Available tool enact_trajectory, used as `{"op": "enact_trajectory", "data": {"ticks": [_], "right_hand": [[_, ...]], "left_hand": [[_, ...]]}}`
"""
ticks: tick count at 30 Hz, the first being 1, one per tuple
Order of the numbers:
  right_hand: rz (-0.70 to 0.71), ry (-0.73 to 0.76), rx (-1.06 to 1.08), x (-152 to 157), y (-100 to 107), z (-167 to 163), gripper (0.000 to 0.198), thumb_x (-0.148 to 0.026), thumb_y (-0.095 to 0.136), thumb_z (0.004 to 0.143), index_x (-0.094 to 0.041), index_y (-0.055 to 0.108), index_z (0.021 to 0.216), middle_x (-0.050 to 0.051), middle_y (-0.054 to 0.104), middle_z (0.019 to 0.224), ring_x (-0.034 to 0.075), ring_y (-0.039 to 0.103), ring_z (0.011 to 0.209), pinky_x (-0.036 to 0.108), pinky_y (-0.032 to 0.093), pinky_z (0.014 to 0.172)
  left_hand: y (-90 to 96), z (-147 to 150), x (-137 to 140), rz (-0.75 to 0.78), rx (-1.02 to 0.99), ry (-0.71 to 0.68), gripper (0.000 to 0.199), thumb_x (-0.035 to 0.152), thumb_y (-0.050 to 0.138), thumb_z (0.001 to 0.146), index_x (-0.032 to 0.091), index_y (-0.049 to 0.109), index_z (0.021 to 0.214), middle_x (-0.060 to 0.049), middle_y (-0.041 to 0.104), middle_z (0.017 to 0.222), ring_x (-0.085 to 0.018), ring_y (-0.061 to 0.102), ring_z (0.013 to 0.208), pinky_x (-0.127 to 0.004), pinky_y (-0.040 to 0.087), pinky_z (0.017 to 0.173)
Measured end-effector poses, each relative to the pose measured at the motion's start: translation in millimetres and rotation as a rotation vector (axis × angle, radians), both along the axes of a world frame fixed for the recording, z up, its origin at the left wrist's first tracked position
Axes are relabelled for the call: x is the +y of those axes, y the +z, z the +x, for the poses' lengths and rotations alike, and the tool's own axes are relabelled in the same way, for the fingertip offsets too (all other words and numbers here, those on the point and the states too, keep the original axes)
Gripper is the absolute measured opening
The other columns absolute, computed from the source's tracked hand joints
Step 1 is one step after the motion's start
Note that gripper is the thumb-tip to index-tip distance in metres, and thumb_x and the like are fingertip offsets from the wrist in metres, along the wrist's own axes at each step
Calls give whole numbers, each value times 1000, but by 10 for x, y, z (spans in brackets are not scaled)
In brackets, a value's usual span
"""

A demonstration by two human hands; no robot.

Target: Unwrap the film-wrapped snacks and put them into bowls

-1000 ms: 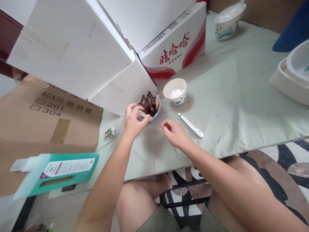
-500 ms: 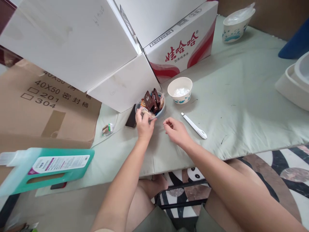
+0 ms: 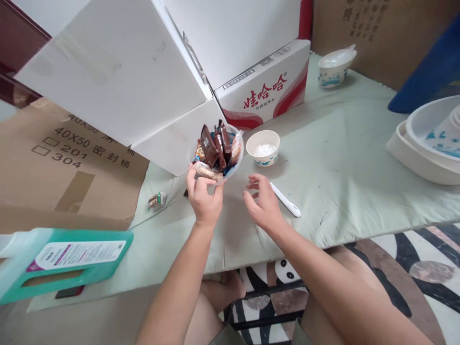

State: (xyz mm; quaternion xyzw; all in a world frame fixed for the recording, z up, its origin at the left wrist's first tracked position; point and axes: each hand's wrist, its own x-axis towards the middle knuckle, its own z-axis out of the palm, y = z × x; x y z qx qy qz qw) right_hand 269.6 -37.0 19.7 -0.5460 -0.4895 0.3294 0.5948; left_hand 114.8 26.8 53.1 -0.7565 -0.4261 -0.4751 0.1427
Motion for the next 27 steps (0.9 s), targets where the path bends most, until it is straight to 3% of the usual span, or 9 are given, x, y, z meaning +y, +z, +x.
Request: {"op": "enact_trajectory", "data": {"ticks": [5, 7, 11, 18, 22, 27], "right_hand": [[345, -403, -189, -14, 80, 319, 51, -22, 56, 83, -28, 38, 131, 10, 48, 124, 25, 56, 112, 47, 52, 90], [354, -519, -245, -34, 101, 493, 53, -20, 55, 82, -29, 38, 130, 10, 46, 125, 26, 54, 115, 50, 51, 94], [195, -688, -124, -6, 51, 802, 52, -18, 48, 81, -26, 40, 132, 12, 46, 132, 25, 51, 121, 54, 46, 104], [-92, -635, 325, 212, 6, 1162, 57, -32, 46, 87, -19, 41, 142, 18, 40, 151, 25, 46, 138, 49, 35, 119], [-149, -586, 415, 260, 60, 1225, 63, -32, 48, 85, -19, 39, 146, 17, 38, 157, 25, 38, 147, 49, 29, 123], [-156, -567, 514, 257, 59, 1265, 63, -32, 48, 86, -23, 36, 147, 14, 39, 159, 24, 38, 149, 50, 31, 123]], "left_hand": [[348, 741, -68, 43, 56, -186, 22, 23, 74, 84, 22, 53, 78, -11, 58, 136, -29, 50, 140, -52, 45, 115], [352, 1094, -51, 4, 70, -281, 21, 20, 73, 84, 22, 53, 78, -11, 58, 137, -28, 50, 140, -50, 46, 114], [159, 1742, 115, -152, 108, -409, 19, 17, 74, 82, 21, 56, 80, -10, 58, 139, -28, 51, 138, -49, 46, 113], [-190, 2510, 492, -443, 219, -443, 20, 11, 76, 76, 21, 59, 79, -9, 62, 133, -28, 55, 131, -49, 48, 111], [-279, 2792, 624, -522, 290, -424, 19, 10, 75, 77, 22, 60, 79, -9, 58, 140, -27, 51, 137, -45, 47, 114], [-367, 3173, 837, -542, 313, -442, 12, 18, 74, 83, 22, 64, 90, -10, 53, 146, -27, 48, 140, -44, 47, 113]]}}
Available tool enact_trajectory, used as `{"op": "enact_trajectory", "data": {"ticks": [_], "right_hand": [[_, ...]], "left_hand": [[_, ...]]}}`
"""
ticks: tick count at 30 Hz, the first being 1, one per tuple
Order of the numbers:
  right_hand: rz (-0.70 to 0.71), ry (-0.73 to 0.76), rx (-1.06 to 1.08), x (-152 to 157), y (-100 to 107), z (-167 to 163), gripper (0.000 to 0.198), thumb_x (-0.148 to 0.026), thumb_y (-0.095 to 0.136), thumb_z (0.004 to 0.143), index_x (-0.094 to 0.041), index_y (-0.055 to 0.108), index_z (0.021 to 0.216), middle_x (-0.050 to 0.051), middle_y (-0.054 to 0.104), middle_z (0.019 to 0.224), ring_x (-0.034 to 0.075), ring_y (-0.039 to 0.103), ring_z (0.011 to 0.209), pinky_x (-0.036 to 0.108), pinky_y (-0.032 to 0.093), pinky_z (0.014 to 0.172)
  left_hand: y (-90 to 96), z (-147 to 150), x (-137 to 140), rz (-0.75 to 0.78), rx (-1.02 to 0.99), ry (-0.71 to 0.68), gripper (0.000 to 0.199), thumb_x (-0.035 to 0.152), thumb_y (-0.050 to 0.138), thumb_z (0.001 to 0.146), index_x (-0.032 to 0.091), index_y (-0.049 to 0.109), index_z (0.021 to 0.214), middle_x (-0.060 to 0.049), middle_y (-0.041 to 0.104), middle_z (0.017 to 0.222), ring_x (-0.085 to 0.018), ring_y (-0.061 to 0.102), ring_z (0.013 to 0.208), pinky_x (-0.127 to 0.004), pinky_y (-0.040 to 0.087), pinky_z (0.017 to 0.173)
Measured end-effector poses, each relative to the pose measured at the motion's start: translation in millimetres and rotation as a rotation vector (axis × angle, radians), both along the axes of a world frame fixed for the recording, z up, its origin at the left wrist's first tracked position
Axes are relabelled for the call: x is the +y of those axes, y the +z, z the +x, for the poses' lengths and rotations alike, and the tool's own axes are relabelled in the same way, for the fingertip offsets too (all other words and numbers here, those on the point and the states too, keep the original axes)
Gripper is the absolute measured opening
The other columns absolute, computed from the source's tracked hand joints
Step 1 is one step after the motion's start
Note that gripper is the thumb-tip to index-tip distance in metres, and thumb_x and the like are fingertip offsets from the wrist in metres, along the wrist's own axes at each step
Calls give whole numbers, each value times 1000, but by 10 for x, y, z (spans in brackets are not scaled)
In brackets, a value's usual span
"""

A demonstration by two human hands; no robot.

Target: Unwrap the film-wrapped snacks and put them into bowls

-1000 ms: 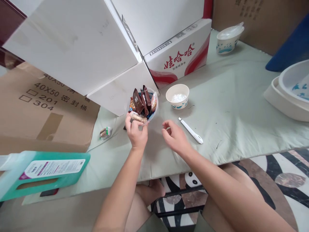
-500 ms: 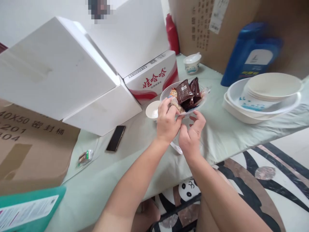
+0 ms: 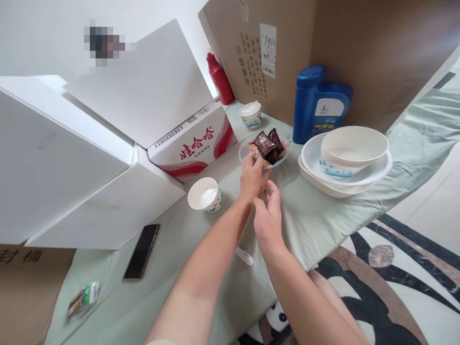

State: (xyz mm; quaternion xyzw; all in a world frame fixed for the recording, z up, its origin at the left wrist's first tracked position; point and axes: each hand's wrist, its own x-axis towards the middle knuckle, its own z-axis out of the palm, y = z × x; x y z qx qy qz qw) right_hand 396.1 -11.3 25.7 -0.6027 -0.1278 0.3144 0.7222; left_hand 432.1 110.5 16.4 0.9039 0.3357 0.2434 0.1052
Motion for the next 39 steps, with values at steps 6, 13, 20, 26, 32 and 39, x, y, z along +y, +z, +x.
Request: {"op": "enact_trajectory", "data": {"ticks": [6, 13, 20, 26, 32, 39], "right_hand": [[-79, 40, 44, 9, -31, 6, 56, -34, 50, 87, -27, 41, 142, 11, 40, 158, 26, 39, 148, 51, 36, 119], [-168, 69, 20, 57, 14, -136, 49, -33, 50, 86, -27, 45, 134, 12, 50, 147, 26, 50, 136, 49, 43, 110], [-169, 53, -31, 15, 20, -210, 45, -32, 49, 87, -28, 45, 132, 11, 52, 138, 25, 54, 123, 46, 48, 100], [-164, 65, -57, -6, 13, -233, 41, -31, 49, 88, -29, 44, 128, 10, 53, 134, 24, 55, 118, 44, 48, 97], [-159, 74, -36, -9, 23, -263, 41, -30, 48, 87, -28, 41, 127, 11, 52, 134, 24, 56, 117, 44, 48, 95], [-146, 105, 58, 33, 39, -390, 41, -34, 50, 84, -28, 44, 125, 11, 55, 132, 26, 58, 116, 47, 49, 95]], "left_hand": [[18, 357, 260, 12, 59, -38, 20, 23, 63, 89, 19, 66, 108, -15, 48, 150, -30, 40, 145, -44, 45, 112], [79, 581, 398, 119, 161, 82, 34, 21, 56, 91, 26, 61, 125, -11, 37, 162, -31, 29, 152, -56, 37, 115], [58, 668, 448, 304, 268, -225, 38, 16, 34, 100, 27, 64, 120, -13, 60, 134, -28, 52, 128, -45, 39, 104], [125, 726, 368, 313, 305, -293, 27, 17, 50, 91, 13, 63, 115, -19, 61, 125, -32, 54, 121, -43, 44, 96], [284, 937, 480, 197, 366, -132, 43, 18, 58, 88, 12, 56, 130, -19, 54, 139, -31, 56, 122, -42, 49, 94], [292, 1079, 763, 164, 447, -39, 54, 13, 69, 80, 22, 58, 132, -14, 53, 147, -31, 56, 123, -50, 47, 103]]}}
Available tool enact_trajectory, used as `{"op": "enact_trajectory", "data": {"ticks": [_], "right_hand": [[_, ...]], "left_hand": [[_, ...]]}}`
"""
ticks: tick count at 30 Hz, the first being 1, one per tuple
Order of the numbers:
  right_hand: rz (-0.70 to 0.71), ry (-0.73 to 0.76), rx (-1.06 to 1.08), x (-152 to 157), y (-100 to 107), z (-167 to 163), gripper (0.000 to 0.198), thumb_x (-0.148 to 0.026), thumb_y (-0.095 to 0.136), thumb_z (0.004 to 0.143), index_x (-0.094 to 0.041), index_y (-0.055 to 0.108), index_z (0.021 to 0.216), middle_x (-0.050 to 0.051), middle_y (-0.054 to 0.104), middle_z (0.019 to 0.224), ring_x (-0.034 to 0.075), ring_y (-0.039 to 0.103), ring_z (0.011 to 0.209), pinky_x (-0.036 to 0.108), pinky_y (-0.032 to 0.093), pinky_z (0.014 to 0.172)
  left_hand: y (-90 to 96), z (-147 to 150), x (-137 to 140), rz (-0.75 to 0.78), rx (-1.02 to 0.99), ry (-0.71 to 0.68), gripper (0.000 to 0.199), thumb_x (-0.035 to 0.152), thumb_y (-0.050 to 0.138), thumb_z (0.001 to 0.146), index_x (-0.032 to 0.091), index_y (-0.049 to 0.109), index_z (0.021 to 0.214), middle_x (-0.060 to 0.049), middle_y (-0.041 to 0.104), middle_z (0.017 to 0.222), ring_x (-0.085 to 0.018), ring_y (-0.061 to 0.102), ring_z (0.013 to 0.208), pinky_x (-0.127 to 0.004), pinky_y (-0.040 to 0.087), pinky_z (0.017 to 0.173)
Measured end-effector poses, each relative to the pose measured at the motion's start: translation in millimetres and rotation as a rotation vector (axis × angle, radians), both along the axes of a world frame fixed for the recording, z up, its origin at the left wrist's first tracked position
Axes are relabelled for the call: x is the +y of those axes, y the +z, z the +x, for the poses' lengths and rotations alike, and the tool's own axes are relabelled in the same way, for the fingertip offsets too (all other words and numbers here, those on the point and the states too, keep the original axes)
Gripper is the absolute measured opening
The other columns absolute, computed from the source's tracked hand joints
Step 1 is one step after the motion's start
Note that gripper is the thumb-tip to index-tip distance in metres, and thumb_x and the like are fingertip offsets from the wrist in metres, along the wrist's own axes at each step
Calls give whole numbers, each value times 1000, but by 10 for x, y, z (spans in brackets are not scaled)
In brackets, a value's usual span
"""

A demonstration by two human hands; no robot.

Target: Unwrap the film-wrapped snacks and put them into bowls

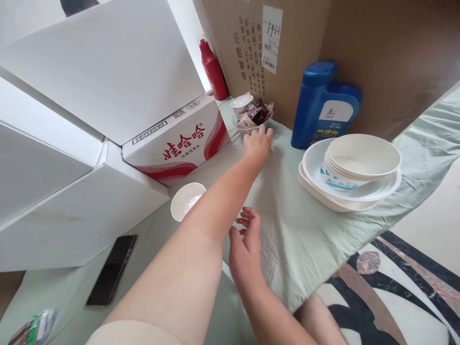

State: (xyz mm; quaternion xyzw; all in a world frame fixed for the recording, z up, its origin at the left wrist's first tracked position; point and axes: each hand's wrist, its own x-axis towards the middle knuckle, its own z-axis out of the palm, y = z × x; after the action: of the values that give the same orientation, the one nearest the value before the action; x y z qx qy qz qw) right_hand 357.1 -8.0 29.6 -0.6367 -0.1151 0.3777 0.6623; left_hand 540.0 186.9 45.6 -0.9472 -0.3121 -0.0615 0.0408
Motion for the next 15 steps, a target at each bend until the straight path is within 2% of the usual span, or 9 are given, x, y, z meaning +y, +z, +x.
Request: {"op": "enact_trajectory", "data": {"ticks": [2, 4, 5, 7, 10, 13, 15], "right_hand": [[27, 7, 3, 20, -3, -24, 42, -36, 52, 84, -29, 44, 124, 11, 57, 132, 27, 59, 115, 47, 50, 93], [47, -5, -12, 30, -2, -8, 43, -37, 53, 84, -29, 44, 125, 11, 57, 131, 27, 59, 114, 47, 50, 92], [47, -12, -20, 30, 1, 15, 43, -37, 52, 84, -28, 44, 125, 11, 56, 131, 26, 59, 113, 46, 50, 93], [31, -27, -34, 21, 10, 78, 42, -33, 51, 83, -27, 44, 124, 12, 56, 131, 25, 59, 112, 46, 49, 94], [17, -37, -59, 2, 9, 151, 40, -30, 49, 82, -26, 44, 122, 12, 55, 128, 24, 60, 112, 44, 48, 96], [30, -34, -77, -10, -19, 152, 37, -29, 49, 82, -26, 44, 118, 12, 54, 131, 23, 60, 112, 43, 49, 96], [55, -32, -85, -20, -42, 128, 35, -29, 50, 81, -25, 44, 116, 12, 53, 133, 23, 60, 113, 43, 49, 96]], "left_hand": [[17, 6, 164, -73, -8, 116, 52, 10, 71, 78, 22, 63, 127, -14, 48, 153, -34, 54, 127, -54, 47, 103], [39, -23, 318, -147, 1, 293, 48, 9, 72, 75, 21, 67, 121, -15, 37, 163, -39, 48, 133, -58, 48, 101], [46, -51, 371, -156, 0, 335, 46, 8, 72, 74, 20, 68, 119, -15, 31, 167, -42, 45, 136, -60, 49, 99], [45, -129, 399, -141, -7, 283, 46, 7, 70, 75, 21, 68, 118, -11, 24, 170, -42, 42, 141, -62, 48, 101], [35, -263, 241, -162, -4, 137, 46, 11, 66, 79, 22, 65, 124, -9, 27, 170, -39, 39, 145, -62, 45, 108], [96, -379, -49, -254, -16, 162, 41, 19, 60, 88, 17, 61, 128, -12, 33, 167, -36, 41, 147, -55, 47, 111], [214, -470, -258, -296, -79, 189, 35, 22, 54, 93, 12, 61, 125, -16, 40, 160, -32, 48, 142, -45, 48, 111]]}}
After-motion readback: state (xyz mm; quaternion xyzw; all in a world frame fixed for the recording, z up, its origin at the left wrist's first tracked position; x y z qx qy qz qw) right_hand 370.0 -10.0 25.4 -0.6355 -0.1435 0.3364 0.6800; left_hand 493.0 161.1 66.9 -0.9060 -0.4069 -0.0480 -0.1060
